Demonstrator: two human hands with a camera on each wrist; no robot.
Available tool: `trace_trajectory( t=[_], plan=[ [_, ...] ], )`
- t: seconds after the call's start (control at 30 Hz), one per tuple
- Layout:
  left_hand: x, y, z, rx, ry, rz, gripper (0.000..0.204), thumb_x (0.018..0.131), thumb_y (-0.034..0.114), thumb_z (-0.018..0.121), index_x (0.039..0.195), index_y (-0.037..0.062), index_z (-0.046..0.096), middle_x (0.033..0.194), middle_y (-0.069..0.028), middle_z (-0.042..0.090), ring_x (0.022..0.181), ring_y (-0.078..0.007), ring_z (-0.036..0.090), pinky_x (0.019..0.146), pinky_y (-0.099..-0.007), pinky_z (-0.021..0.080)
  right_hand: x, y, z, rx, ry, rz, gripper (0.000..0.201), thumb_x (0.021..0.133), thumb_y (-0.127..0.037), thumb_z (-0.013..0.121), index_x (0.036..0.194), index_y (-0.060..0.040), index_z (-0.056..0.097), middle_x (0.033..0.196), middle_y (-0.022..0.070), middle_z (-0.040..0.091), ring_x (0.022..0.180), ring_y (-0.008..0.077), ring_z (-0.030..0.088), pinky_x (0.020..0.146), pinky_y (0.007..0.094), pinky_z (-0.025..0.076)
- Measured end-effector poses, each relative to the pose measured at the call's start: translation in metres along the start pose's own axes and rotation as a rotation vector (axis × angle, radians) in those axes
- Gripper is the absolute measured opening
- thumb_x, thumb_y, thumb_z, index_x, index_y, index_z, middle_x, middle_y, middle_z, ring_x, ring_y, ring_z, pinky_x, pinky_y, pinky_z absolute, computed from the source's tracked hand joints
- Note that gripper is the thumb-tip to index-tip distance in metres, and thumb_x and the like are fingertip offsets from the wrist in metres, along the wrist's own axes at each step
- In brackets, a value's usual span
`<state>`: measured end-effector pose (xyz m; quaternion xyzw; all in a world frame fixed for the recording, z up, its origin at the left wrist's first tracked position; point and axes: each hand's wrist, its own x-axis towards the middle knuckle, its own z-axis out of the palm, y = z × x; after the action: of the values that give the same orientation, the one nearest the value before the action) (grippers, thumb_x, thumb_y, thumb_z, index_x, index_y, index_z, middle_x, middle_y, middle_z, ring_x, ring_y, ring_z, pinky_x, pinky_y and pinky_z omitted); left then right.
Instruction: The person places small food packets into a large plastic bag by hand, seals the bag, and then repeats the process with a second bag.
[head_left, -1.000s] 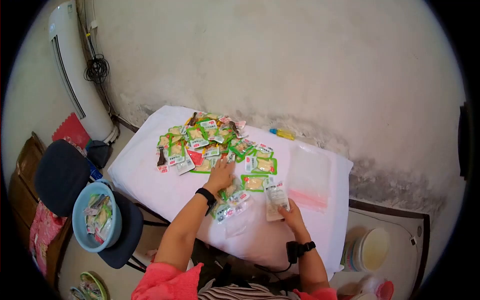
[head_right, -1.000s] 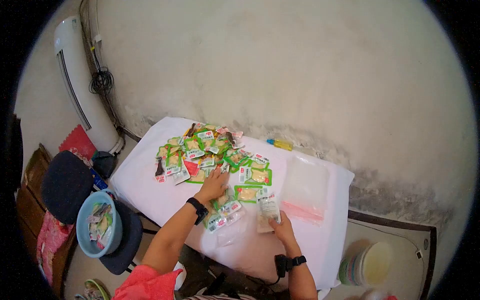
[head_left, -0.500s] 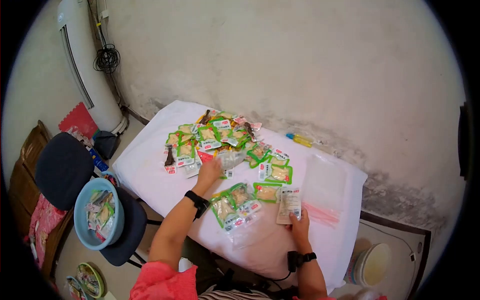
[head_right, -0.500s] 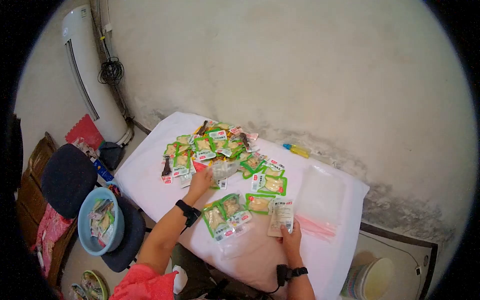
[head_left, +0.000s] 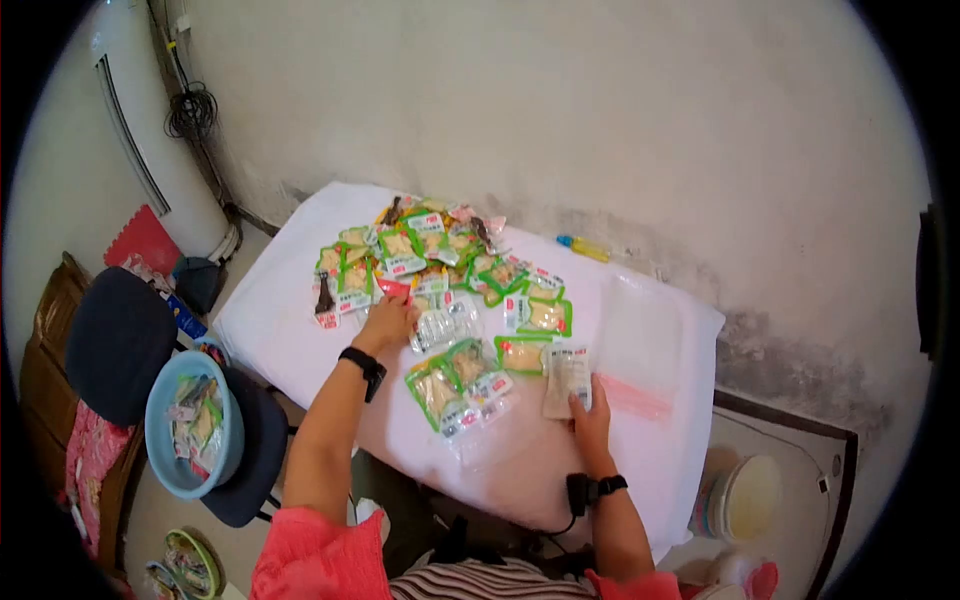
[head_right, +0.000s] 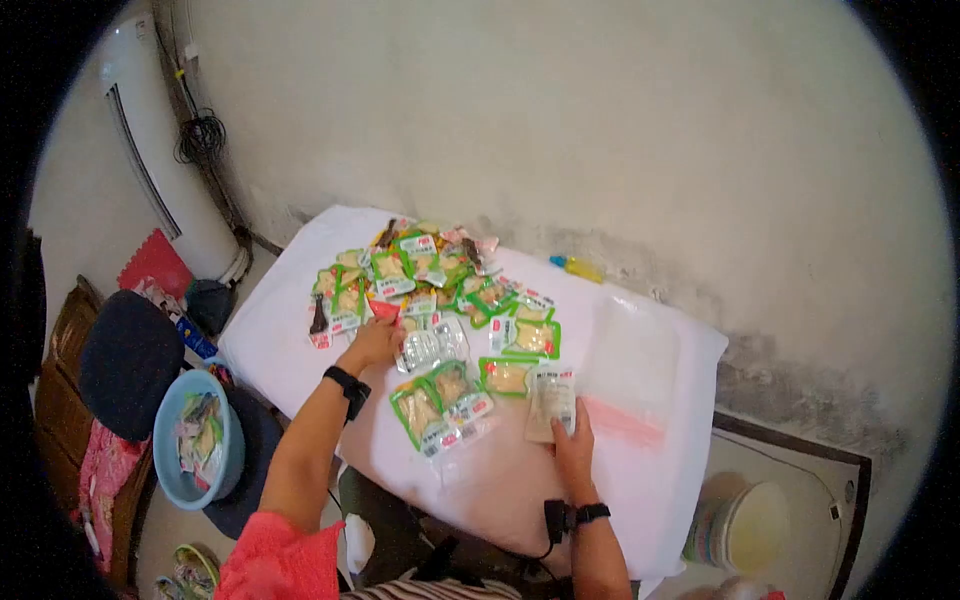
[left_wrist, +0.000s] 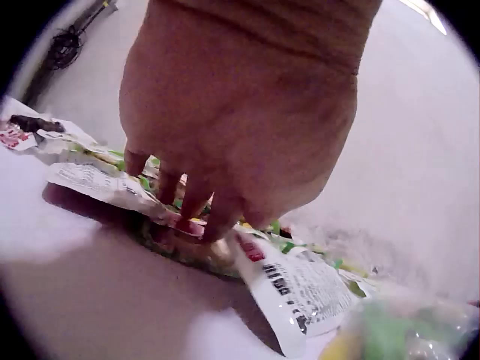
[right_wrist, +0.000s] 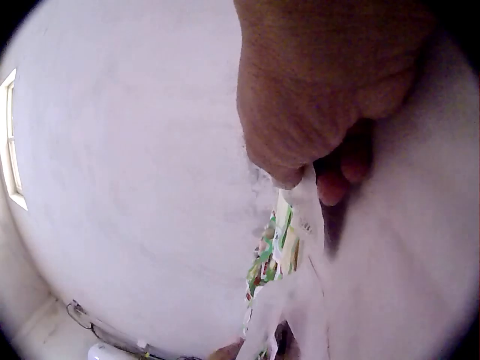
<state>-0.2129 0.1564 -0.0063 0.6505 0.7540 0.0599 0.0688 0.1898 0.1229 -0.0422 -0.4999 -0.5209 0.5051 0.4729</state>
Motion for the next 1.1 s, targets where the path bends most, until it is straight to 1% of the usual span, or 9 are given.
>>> trace_trajectory(
  t=[0.13, 0.23, 0.47, 0.67, 0.73, 0.83, 0.87, 0.93, 1.1],
  plan=[
    [-0.005, 0.007, 0.005, 0.112, 0.026, 0.053, 0.031, 0.08, 0.02, 0.05, 0.106, 0.0055, 0.059, 0.111, -0.0126, 0.052, 0.105, -0.0313, 0.049, 0.081, -0.0428, 0.044, 0.009, 0.044, -0.009, -0.121, 0.015, -0.11, 0.052, 0.08, -0.007, 0.058, 0.128, 0.0006, 0.038, 0.116, 0.017, 0.053, 0.084, 0.0218, 0.06, 0.071, 0.0317, 0.049],
    [0.0, -0.001, 0.03, 0.309, 0.185, 0.008, 0.031, 0.08, 0.016, 0.049, 0.104, -0.0007, 0.058, 0.111, -0.0124, 0.052, 0.1, -0.0295, 0.052, 0.079, -0.0387, 0.045, -0.001, 0.013, -0.005, -0.292, 0.019, -0.265, 0.055, 0.079, -0.011, 0.06, 0.128, -0.0012, 0.038, 0.122, 0.0206, 0.05, 0.098, 0.0319, 0.057, 0.082, 0.0356, 0.046],
    [-0.005, -0.001, 0.014, 0.503, 0.211, 0.016, 0.028, 0.081, 0.015, 0.048, 0.099, -0.0028, 0.06, 0.113, -0.0139, 0.051, 0.094, -0.0288, 0.053, 0.081, -0.0364, 0.045, -0.021, -0.033, 0.006, -0.99, -0.043, -0.103, 0.054, 0.077, -0.026, 0.064, 0.124, -0.0063, 0.044, 0.103, 0.018, 0.051, 0.087, 0.037, 0.057, 0.069, 0.0419, 0.049],
    [-0.034, -0.014, -0.027, -0.181, 0.563, -0.054, 0.018, 0.082, 0.008, 0.049, 0.096, 0.0039, 0.061, 0.098, -0.0132, 0.06, 0.083, -0.0306, 0.059, 0.069, -0.0364, 0.05, -0.035, -0.02, -0.001, -0.996, 0.002, -0.234, 0.045, 0.075, -0.025, 0.065, 0.114, -0.0065, 0.054, 0.098, 0.0145, 0.05, 0.077, 0.0308, 0.057, 0.064, 0.0389, 0.049],
    [-0.058, -0.012, -0.058, -0.334, 0.789, 0.1, 0.021, 0.078, 0.0, 0.052, 0.097, 0.0063, 0.06, 0.083, -0.0153, 0.061, 0.08, -0.0282, 0.06, 0.07, -0.0348, 0.047, -0.039, -0.013, -0.004, -0.834, 0.041, -0.514, 0.044, 0.074, -0.021, 0.066, 0.114, -0.0059, 0.054, 0.1, 0.0142, 0.048, 0.075, 0.0285, 0.057, 0.062, 0.0383, 0.049],
    [-0.078, -0.013, -0.065, -0.395, 0.926, -0.064, 0.015, 0.079, -0.001, 0.053, 0.091, 0.0042, 0.059, 0.079, -0.0114, 0.061, 0.075, -0.0219, 0.06, 0.067, -0.0304, 0.047, -0.046, -0.016, -0.002, -0.706, -0.161, -0.334, 0.052, 0.072, -0.017, 0.066, 0.119, -0.0023, 0.048, 0.117, 0.0169, 0.044, 0.096, 0.0337, 0.052, 0.079, 0.0413, 0.046],
    [-0.082, -0.018, -0.063, -0.396, 0.924, -0.061, 0.015, 0.079, -0.001, 0.053, 0.091, 0.0042, 0.059, 0.079, -0.0114, 0.061, 0.075, -0.0219, 0.06, 0.067, -0.0304, 0.047, -0.051, -0.021, 0.0, -0.705, -0.158, -0.332, 0.052, 0.072, -0.017, 0.066, 0.119, -0.0023, 0.048, 0.117, 0.0169, 0.044, 0.096, 0.0337, 0.052, 0.079, 0.0413, 0.046],
    [-0.087, -0.031, -0.055, -0.717, 0.866, -0.211, 0.012, 0.079, -0.001, 0.054, 0.091, 0.0026, 0.056, 0.079, -0.0068, 0.06, 0.07, -0.0141, 0.056, 0.065, -0.0256, 0.046, -0.058, -0.036, 0.008, -0.761, -0.258, -0.664, 0.06, 0.069, -0.014, 0.066, 0.124, -0.0059, 0.045, 0.125, 0.0177, 0.041, 0.111, 0.0361, 0.043, 0.092, 0.0436, 0.038],
    [-0.104, -0.039, -0.034, -0.851, 0.914, -0.192, 0.02, 0.081, 0.001, 0.053, 0.101, 0.0018, 0.051, 0.086, -0.0021, 0.057, 0.064, -0.01, 0.052, 0.059, -0.0235, 0.045, -0.046, -0.05, 0.038, -0.954, -0.367, -0.802, 0.063, 0.067, -0.015, 0.066, 0.126, -0.0115, 0.044, 0.129, 0.0165, 0.04, 0.119, 0.0349, 0.037, 0.097, 0.0512, 0.031]
  ],
)
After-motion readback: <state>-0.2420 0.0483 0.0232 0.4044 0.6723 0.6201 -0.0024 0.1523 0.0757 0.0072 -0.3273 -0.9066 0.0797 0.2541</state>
